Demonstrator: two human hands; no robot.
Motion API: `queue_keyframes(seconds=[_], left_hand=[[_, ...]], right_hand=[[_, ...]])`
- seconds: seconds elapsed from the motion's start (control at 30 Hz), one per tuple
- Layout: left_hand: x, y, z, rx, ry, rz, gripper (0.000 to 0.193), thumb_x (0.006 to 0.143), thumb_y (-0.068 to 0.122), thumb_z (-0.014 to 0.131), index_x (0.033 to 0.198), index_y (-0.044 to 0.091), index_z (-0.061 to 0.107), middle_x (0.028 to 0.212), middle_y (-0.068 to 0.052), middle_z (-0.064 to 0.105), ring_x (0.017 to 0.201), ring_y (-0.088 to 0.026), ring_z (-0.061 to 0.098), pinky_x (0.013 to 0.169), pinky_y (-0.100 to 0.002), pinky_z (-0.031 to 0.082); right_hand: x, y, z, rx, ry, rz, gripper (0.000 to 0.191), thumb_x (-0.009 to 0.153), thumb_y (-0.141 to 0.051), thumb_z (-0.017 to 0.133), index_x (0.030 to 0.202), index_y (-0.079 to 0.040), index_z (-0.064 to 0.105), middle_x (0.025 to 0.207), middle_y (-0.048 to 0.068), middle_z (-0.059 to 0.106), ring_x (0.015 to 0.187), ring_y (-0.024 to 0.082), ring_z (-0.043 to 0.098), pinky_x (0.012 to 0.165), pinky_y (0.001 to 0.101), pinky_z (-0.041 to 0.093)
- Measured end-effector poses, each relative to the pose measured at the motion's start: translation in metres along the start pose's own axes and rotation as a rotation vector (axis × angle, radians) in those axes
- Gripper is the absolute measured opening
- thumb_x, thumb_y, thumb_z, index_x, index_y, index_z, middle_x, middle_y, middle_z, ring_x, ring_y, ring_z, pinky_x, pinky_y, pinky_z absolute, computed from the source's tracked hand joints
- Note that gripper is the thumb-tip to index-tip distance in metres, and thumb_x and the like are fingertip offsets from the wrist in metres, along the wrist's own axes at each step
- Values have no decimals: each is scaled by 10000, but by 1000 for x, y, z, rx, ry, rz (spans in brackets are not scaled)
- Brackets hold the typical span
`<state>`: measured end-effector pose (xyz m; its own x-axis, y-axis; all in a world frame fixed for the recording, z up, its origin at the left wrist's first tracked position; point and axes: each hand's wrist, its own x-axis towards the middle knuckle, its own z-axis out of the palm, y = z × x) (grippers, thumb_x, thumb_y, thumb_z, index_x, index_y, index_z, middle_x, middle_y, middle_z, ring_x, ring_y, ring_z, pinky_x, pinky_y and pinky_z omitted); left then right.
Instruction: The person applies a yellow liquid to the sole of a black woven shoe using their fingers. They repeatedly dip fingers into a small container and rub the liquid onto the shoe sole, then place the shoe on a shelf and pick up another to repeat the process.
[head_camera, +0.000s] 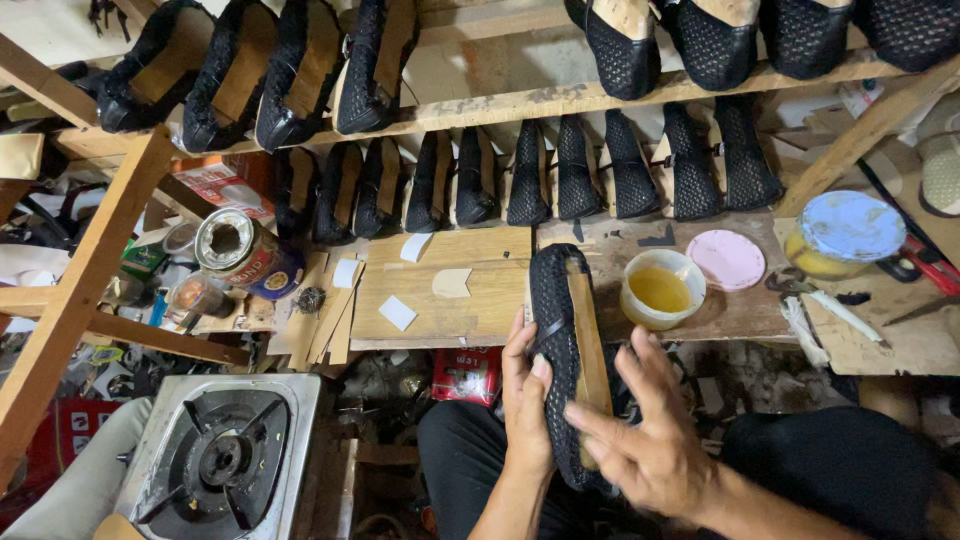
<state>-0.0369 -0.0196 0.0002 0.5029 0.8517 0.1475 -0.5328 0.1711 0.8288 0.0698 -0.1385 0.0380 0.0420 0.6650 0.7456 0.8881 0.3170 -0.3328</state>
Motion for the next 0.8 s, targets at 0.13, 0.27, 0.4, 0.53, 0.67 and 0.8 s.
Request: queue_keyframes(seconds=[0.13, 0.27, 0.4, 0.53, 0.67, 0.8], left_hand=[[-7, 4, 0, -12, -64, -16, 497, 973, 278, 551, 1392, 28, 457, 1672, -160, 276, 1472, -301, 397, 1205, -435, 353], [-12, 4, 1, 63, -125, 45, 484, 992, 272, 553, 1387, 0, 488, 1677, -212, 304, 1527, -314, 353, 1248, -435, 298], [-17, 2, 0, -60, -135, -48, 484, 971, 274, 564, 1378, 25, 486, 1662, -189, 301, 1512, -309, 352, 1235, -445, 302], [-18, 3, -4, -87, -165, -95, 490, 972, 285, 560, 1385, 29, 494, 1650, -190, 336, 1514, -306, 364, 1241, -439, 307], [-14, 8, -8, -136, -174, -78, 502, 981, 268, 585, 1395, 4, 484, 1612, -217, 387, 1478, -311, 410, 1228, -447, 343], [-24, 12, -30, -223, -42, -312, 622, 946, 283, 572, 1501, 37, 434, 1468, -256, 481, 1292, -323, 515, 1088, -448, 405]], right_hand=[[7, 14, -7, -22, 1, 26, 316, 893, -212, 672, 1196, -177, 756, 1656, 190, 229, 1537, 484, 216, 1262, 582, 200], [14, 26, -11, -72, 34, -38, 284, 904, -236, 685, 1174, -206, 768, 1666, 142, 229, 1559, 412, 206, 1290, 544, 198], [22, 37, -16, -42, 27, -118, 280, 908, -249, 686, 1175, -218, 766, 1677, 110, 222, 1570, 374, 191, 1306, 532, 190], [28, 48, -18, -131, 33, -62, 253, 894, -259, 705, 1131, -215, 783, 1661, 117, 247, 1540, 365, 232, 1287, 520, 198], [30, 70, -24, -135, -24, 94, 231, 863, -245, 718, 1063, -156, 789, 1605, 150, 383, 1509, 392, 343, 1261, 507, 272], [34, 103, -26, -239, -188, 327, 315, 858, -368, 743, 1045, -120, 795, 1533, 125, 521, 1458, 376, 453, 1215, 535, 321]])
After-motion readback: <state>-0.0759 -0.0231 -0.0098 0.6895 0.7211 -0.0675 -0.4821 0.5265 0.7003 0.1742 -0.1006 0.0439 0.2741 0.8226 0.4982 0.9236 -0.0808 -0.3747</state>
